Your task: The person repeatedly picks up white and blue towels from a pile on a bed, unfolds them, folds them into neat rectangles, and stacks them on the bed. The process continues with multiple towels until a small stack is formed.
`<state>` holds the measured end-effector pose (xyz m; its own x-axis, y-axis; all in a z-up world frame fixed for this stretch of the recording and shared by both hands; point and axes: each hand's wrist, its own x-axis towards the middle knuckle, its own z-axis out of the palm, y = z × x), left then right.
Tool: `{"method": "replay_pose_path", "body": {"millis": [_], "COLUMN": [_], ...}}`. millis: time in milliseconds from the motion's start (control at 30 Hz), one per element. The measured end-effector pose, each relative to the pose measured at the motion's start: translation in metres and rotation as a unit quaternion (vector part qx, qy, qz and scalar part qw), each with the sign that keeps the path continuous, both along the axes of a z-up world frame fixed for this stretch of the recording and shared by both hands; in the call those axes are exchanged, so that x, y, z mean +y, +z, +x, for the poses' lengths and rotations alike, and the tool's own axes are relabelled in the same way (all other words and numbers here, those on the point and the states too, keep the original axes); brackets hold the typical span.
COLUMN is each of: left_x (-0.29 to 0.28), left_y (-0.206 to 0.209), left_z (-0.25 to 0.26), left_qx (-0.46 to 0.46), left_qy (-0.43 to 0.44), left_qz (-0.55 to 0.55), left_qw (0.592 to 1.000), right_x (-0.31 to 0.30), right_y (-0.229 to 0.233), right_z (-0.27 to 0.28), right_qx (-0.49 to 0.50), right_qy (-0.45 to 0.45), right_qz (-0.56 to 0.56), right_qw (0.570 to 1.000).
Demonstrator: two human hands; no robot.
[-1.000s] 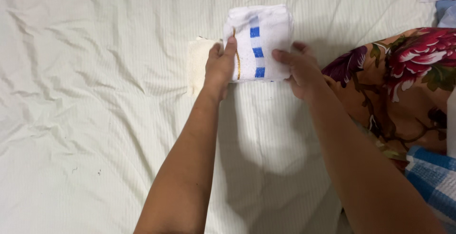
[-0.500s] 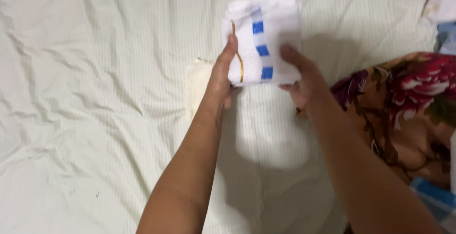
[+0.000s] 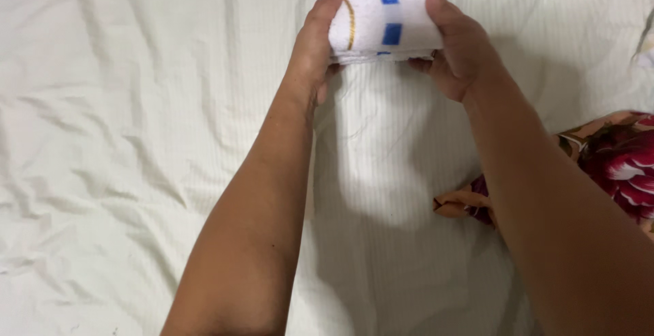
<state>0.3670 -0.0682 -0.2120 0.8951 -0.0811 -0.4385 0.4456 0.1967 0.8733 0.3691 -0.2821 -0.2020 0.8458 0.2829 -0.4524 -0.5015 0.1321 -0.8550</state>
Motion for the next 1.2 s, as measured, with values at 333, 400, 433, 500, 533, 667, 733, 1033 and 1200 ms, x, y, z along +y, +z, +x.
{"method": "replay_pose_path", "body": {"millis": [333,400,433,500,533,667,733,1033,1200], "left_x": [-0.009,-0.021,-0.029,-0.043,-0.045,-0.03,-0.023,0.012,0.063], "left_y": [0.006,0.02,0.027,0.033,0.033,0.023,0.014,0.009,0.005], "left_z": [0.016,-0.001,-0.006,-0.004,-0.001,0.022,0.023,0.013,-0.088], "left_qx": [-0.162,-0.207,-0.225,-0.269,-0.29,-0.199,-0.175,-0.104,-0.229], "left_qy": [0.244,0.123,0.06,-0.012,-0.048,-0.158,-0.208,-0.199,0.003], "left_qz": [0.295,0.503,0.594,0.637,0.656,0.644,0.641,0.426,0.444], "left_qw": [0.909,0.83,0.77,0.722,0.696,0.722,0.717,0.876,0.866], "right_x": [-0.002,-0.003,-0.001,0.006,0.01,0.016,0.016,0.026,0.01], "right_y": [-0.012,-0.004,0.0,0.003,0.002,-0.01,-0.018,0.001,0.002], "right_z": [0.004,0.001,0.004,0.009,0.012,0.024,0.026,0.046,0.0], "right_qx": [-0.296,-0.428,-0.473,-0.538,-0.559,-0.542,-0.482,-0.247,-0.47], "right_qy": [-0.161,-0.16,-0.125,-0.035,0.028,0.103,0.131,0.177,0.033], "right_qz": [-0.024,-0.197,-0.266,-0.378,-0.421,-0.469,-0.467,-0.539,-0.484], "right_qw": [0.941,0.867,0.831,0.752,0.714,0.69,0.73,0.785,0.737]}}
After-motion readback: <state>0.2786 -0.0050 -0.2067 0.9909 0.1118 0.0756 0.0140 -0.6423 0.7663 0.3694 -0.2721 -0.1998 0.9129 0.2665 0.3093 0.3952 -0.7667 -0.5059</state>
